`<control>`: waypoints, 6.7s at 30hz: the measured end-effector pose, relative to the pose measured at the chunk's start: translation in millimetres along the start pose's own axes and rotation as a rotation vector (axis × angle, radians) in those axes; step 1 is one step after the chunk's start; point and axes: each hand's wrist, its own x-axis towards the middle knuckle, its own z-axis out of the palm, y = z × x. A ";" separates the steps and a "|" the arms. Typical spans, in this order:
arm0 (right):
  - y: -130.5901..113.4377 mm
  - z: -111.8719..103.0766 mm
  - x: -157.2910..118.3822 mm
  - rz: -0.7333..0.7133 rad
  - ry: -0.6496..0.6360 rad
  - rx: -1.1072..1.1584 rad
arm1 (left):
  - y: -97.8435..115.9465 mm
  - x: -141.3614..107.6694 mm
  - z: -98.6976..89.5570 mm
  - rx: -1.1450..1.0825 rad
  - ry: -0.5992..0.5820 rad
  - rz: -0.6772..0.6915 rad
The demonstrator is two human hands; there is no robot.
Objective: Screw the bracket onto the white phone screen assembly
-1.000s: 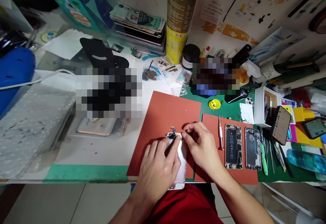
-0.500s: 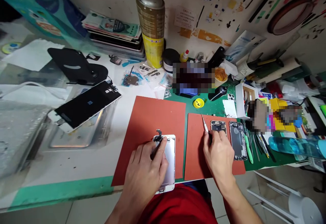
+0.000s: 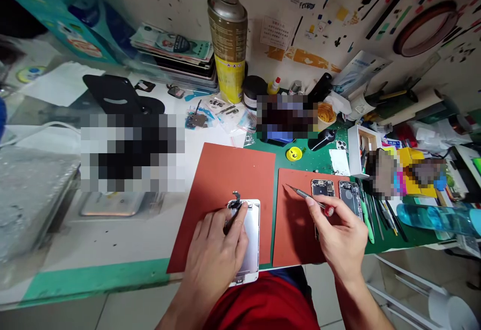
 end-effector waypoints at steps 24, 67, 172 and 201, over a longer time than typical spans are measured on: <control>-5.9 84.2 2.8 -0.183 0.091 0.114 | 3.1 -1.3 -5.0 -0.055 -0.034 -0.037; 5.6 112.0 8.4 -0.530 0.122 0.014 | -2.8 0.5 0.0 -0.133 0.012 -0.009; -20.7 39.1 -32.4 0.209 -0.295 0.374 | -1.9 -3.8 -1.0 -0.145 -0.075 -0.076; -20.3 46.2 -20.2 0.393 -0.269 0.535 | -1.3 -6.3 -3.0 -0.169 -0.097 -0.100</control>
